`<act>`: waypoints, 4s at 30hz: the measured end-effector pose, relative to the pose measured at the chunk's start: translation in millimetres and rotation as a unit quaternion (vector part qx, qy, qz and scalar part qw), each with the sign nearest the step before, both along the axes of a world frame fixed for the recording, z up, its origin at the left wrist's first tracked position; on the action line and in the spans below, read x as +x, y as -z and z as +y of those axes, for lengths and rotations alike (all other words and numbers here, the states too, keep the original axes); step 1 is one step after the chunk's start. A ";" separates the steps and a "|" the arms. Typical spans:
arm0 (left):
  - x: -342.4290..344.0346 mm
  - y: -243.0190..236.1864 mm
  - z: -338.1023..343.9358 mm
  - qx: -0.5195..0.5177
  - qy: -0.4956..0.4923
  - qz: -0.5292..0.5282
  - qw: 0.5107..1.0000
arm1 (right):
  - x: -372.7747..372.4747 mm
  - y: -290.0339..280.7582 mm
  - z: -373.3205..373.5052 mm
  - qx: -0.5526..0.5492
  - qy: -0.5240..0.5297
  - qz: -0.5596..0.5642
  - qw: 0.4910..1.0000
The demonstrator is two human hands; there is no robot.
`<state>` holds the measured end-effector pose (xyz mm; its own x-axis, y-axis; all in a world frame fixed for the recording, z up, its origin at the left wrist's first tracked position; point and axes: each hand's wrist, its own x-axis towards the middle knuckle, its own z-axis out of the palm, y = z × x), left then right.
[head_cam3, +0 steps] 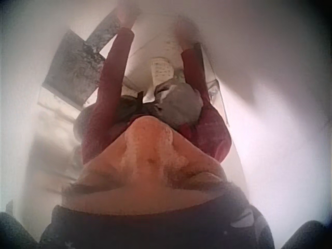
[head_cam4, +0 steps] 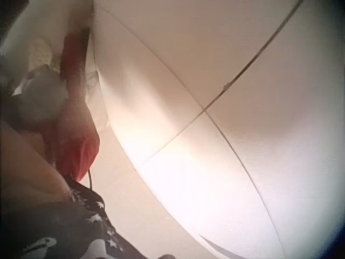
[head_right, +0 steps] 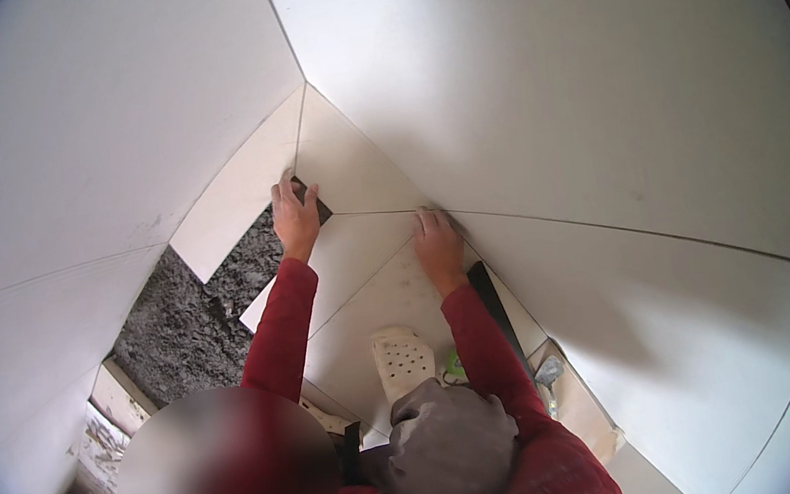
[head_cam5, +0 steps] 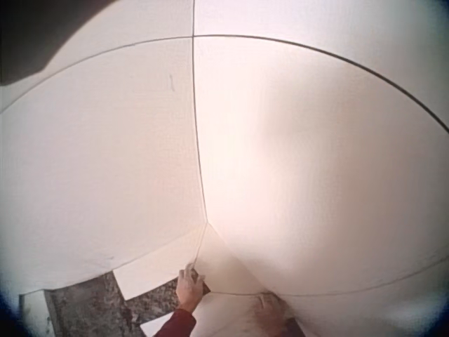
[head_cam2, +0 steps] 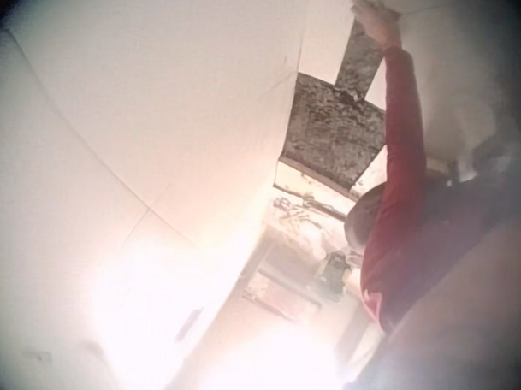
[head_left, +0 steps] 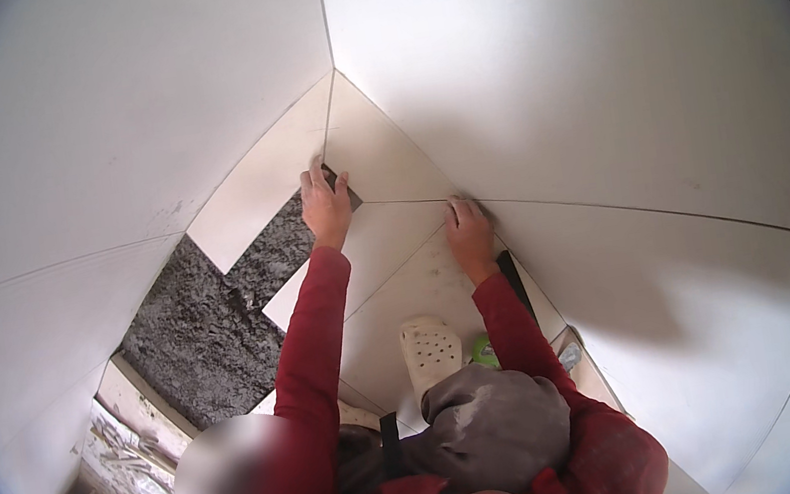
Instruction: The person installs white floor tiles into a corner area with fresh mortar. They place each tile by hand, press it into the mortar, and use a trowel to adjust and level the tiles. The person works tile by tile, gradually filling the corner space.
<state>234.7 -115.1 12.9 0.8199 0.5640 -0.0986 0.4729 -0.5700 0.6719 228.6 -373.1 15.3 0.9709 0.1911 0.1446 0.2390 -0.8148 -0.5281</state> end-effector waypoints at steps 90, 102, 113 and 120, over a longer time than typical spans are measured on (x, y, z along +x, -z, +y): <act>-165.6 25.3 183.8 -0.034 -0.161 -0.051 0.985 | -171.7 -29.4 45.0 -0.020 -0.381 0.007 0.924; -168.0 45.5 190.7 0.015 -0.173 -0.052 0.983 | -169.9 -33.0 48.1 -0.006 -0.388 -0.002 0.921; -167.6 35.1 188.7 -0.044 -0.184 -0.110 0.976 | -170.2 -31.4 48.2 0.001 -0.388 -0.006 0.922; -167.1 19.0 180.4 -0.082 -0.210 -0.088 0.970 | -171.6 -31.8 46.6 0.003 -0.381 -0.010 0.925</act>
<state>67.7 65.4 -6.1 0.5337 0.8404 -0.0943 0.5091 -0.2303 0.8293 57.1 -326.5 47.0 0.5524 0.8172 0.1643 0.7522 -0.4037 -0.5208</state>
